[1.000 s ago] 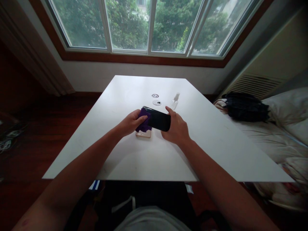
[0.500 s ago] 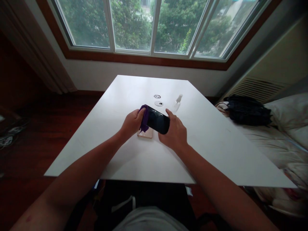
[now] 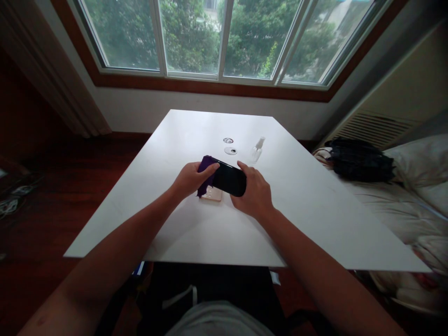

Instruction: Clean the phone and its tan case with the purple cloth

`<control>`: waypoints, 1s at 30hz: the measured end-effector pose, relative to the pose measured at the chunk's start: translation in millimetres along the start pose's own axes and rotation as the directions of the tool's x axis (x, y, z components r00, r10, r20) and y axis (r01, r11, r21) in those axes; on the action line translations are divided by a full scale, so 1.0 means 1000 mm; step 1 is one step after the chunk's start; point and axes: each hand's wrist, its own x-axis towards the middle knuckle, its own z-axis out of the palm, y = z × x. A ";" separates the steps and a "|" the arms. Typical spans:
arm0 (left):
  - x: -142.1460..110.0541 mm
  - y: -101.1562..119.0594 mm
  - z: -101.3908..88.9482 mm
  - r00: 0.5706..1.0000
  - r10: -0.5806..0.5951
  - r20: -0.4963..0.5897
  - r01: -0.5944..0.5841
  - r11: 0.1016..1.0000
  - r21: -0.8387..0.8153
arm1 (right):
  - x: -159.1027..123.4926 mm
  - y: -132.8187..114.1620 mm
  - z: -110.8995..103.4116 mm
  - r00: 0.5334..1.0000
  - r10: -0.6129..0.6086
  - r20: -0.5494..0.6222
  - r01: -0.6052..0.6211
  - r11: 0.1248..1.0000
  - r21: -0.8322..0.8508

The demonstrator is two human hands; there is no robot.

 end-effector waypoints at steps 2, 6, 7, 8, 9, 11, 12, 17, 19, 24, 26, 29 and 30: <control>-0.001 0.000 -0.001 0.999 0.001 0.036 -0.002 1.000 0.029 | 0.000 0.003 0.000 1.000 -0.029 0.010 0.029 1.000 0.010; -0.001 0.000 -0.002 0.999 0.027 -0.028 -0.024 0.994 0.103 | 0.000 0.005 0.001 0.999 -0.042 0.013 0.042 0.999 0.035; -0.001 0.000 -0.001 0.998 0.029 -0.060 -0.021 0.993 0.116 | 0.001 0.005 0.001 0.999 -0.038 0.011 0.037 0.999 0.040; -0.001 0.000 -0.001 0.996 0.026 -0.089 -0.014 0.992 0.124 | 0.001 0.005 0.001 0.999 -0.031 0.011 0.030 0.999 0.044; -0.001 -0.001 0.000 0.993 0.019 -0.113 -0.004 0.992 0.128 | 0.001 0.004 0.001 1.000 -0.022 0.012 0.021 0.999 0.047; 0.000 -0.001 0.001 0.990 -0.010 -0.143 0.028 0.992 0.124 | 0.001 0.002 0.001 1.000 0.002 0.015 -0.002 0.999 0.054; 0.001 -0.002 0.001 0.988 -0.029 -0.150 0.047 0.992 0.115 | 0.001 0.001 0.001 1.000 0.017 0.018 -0.018 0.998 0.059; 0.005 -0.004 0.002 0.990 -0.034 -0.138 0.047 0.995 0.086 | -0.001 -0.002 0.002 0.992 0.116 0.054 -0.120 0.989 0.090; 0.005 -0.002 0.001 0.993 -0.004 -0.119 0.015 0.996 0.085 | -0.001 -0.002 0.003 0.988 0.144 0.059 -0.149 0.983 0.103; 0.002 0.000 -0.003 0.999 0.046 0.006 -0.046 0.999 -0.018 | -0.001 0.001 0.002 0.985 0.165 0.053 -0.171 0.978 0.120; 0.001 -0.002 -0.004 0.997 0.063 0.051 -0.060 0.997 -0.048 | -0.001 0.002 0.002 0.983 0.171 0.059 -0.177 0.978 0.114; 0.002 -0.005 -0.004 0.995 0.080 0.058 -0.076 0.994 -0.074 | 0.000 0.003 0.001 0.983 0.172 0.069 -0.178 0.980 0.093; 0.002 -0.006 -0.003 0.995 0.083 0.052 -0.078 0.993 -0.093 | 0.001 0.004 0.001 0.982 0.174 0.069 -0.179 0.981 0.079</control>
